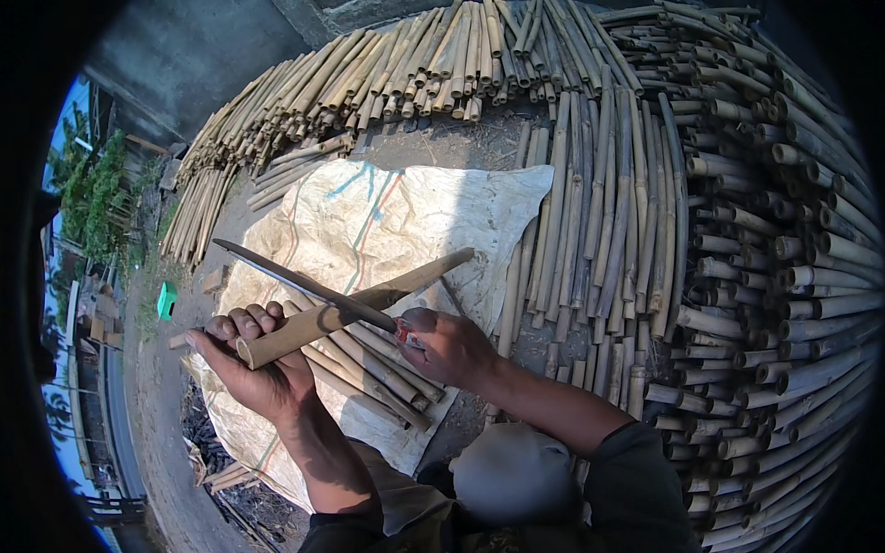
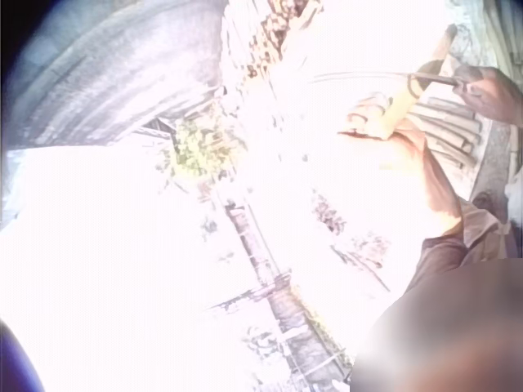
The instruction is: The person spreads a large sack on the ground, then repeatedly picks up bamboo poles from a pile, cuts them into shorter pieces using a machete, and places the cut pieces back onto the pile.
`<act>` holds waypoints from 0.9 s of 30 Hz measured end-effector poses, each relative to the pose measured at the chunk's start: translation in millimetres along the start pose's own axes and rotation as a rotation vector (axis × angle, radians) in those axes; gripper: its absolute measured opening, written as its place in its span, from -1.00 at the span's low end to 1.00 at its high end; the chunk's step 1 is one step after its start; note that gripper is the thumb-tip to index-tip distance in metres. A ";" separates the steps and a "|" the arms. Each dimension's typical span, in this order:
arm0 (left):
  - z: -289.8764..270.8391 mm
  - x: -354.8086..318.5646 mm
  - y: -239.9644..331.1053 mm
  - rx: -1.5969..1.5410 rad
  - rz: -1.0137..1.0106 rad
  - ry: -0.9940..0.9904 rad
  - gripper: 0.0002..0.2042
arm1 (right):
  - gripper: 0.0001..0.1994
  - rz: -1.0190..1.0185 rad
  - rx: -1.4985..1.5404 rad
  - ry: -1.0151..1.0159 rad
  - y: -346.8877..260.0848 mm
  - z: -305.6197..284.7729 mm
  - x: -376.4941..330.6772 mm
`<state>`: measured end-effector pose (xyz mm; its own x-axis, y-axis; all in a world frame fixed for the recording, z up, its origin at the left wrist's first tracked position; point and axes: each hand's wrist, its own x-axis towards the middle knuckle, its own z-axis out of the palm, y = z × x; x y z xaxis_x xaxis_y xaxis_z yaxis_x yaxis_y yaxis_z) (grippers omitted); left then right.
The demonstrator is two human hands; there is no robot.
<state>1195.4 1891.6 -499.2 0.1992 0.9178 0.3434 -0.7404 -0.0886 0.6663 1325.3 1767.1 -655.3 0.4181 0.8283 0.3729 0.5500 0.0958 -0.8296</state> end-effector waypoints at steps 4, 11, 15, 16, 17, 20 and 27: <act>-6.1 -2.9 -4.0 0.031 0.224 -0.174 -0.50 | -0.72 0.407 -0.082 -0.078 3.8 7.3 7.3; -13.7 -2.0 -5.0 0.134 0.215 -0.132 -0.51 | -0.74 0.244 0.036 0.047 15.7 16.0 6.2; -16.2 -5.5 4.4 0.094 0.091 0.005 -0.44 | -0.74 0.156 0.029 -0.021 20.4 22.4 9.7; -16.5 -7.3 5.3 0.093 0.055 0.053 -0.42 | -0.75 0.040 0.048 -0.009 19.0 24.4 8.7; -17.2 -4.8 7.5 0.059 -0.004 -0.026 -0.38 | -0.76 -0.106 0.067 -0.065 16.3 28.0 8.1; -19.5 -3.2 6.8 0.045 0.008 -0.001 -0.37 | -0.78 0.081 -0.017 0.083 6.5 36.2 5.3; -25.5 -5.6 0.6 0.120 0.192 0.116 -0.42 | -0.75 0.124 -0.042 -0.018 9.9 28.7 13.8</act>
<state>1177.5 1896.3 -517.6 -0.0173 0.9174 0.3977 -0.6747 -0.3042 0.6725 1315.8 1795.3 -670.2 0.4719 0.8422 0.2606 0.5247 -0.0308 -0.8507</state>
